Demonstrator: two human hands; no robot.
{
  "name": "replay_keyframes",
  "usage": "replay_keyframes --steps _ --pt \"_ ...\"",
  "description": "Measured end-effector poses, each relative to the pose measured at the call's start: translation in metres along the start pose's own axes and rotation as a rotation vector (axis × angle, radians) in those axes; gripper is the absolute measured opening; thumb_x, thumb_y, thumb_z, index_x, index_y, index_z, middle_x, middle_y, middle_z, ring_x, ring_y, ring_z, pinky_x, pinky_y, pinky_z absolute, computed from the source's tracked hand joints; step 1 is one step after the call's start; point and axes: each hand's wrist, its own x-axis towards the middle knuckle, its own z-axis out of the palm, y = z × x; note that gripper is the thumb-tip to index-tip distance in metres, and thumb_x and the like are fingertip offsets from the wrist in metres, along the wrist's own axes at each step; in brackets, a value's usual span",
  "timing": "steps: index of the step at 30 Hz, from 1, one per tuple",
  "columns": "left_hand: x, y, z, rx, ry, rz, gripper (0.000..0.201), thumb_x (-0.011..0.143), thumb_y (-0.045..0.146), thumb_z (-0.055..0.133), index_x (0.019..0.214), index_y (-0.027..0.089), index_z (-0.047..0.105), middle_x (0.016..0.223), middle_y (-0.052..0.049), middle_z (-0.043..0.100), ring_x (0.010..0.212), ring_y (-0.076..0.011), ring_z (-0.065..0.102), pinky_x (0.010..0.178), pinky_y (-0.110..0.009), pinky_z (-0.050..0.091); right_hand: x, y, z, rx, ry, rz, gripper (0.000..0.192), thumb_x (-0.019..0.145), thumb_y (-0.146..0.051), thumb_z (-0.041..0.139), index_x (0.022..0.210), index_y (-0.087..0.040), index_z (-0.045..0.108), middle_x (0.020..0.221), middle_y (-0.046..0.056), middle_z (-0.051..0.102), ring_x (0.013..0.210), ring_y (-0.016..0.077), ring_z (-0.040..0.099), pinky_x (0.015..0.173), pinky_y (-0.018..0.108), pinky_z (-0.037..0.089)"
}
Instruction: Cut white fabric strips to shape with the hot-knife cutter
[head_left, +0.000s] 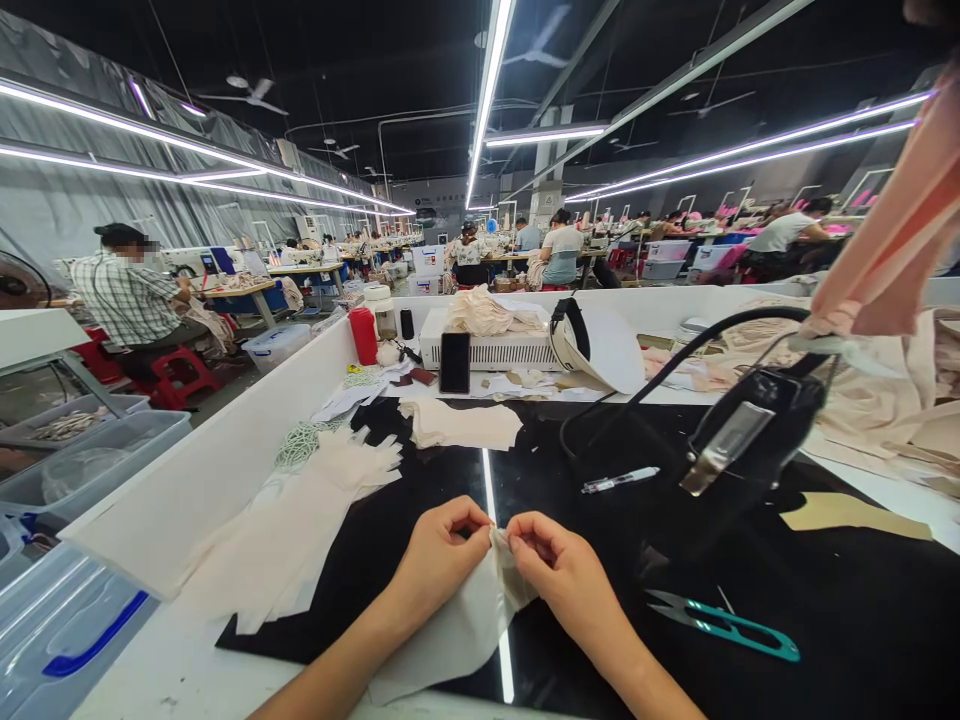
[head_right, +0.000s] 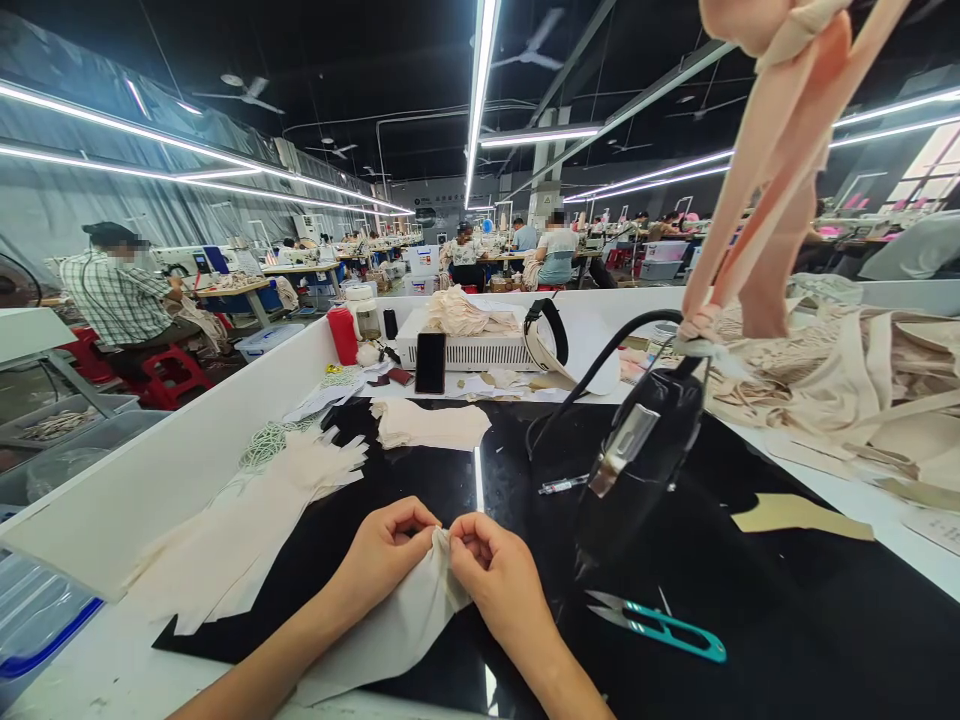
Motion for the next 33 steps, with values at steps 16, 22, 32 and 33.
replay_keyframes --steps 16,22,32,33 --pt "0.004 0.001 -0.002 -0.107 -0.095 -0.03 0.038 0.091 0.053 0.064 0.096 0.016 0.072 0.085 -0.003 0.07 0.071 -0.0152 0.06 0.064 -0.025 0.043 0.006 0.022 -0.005 0.09 0.064 0.046 0.042 0.086 -0.061 0.065 0.087 -0.02 0.072 0.061 -0.004 0.049 0.049 0.0107 0.037 0.046 0.024 0.028" --pt "0.003 -0.003 0.001 -0.141 -0.146 -0.088 0.045 0.076 0.042 0.078 0.111 0.016 0.068 0.095 -0.006 0.077 0.073 -0.0176 0.067 0.065 -0.026 0.046 0.004 0.027 -0.009 0.054 0.13 0.044 0.047 0.086 -0.063 0.068 0.106 -0.021 0.074 0.069 -0.001 0.062 0.056 0.0146 0.049 0.054 0.027 0.038" --pt "0.001 -0.001 0.003 -0.094 -0.146 -0.077 0.037 0.084 0.04 0.07 0.113 0.017 0.065 0.092 -0.005 0.077 0.073 -0.0163 0.067 0.065 -0.025 0.044 0.009 0.024 -0.01 0.007 0.05 0.056 0.042 0.079 -0.062 0.075 0.086 -0.021 0.08 0.068 0.002 0.068 0.061 0.0175 0.056 0.057 0.028 0.041" --pt "0.002 -0.001 0.003 -0.082 -0.146 -0.079 0.036 0.085 0.039 0.069 0.113 0.017 0.065 0.09 -0.004 0.077 0.07 -0.0153 0.065 0.064 -0.025 0.042 0.009 0.023 -0.01 0.003 0.058 0.056 0.041 0.079 -0.061 0.074 0.082 -0.021 0.079 0.066 0.001 0.066 0.059 0.0165 0.054 0.056 0.027 0.039"
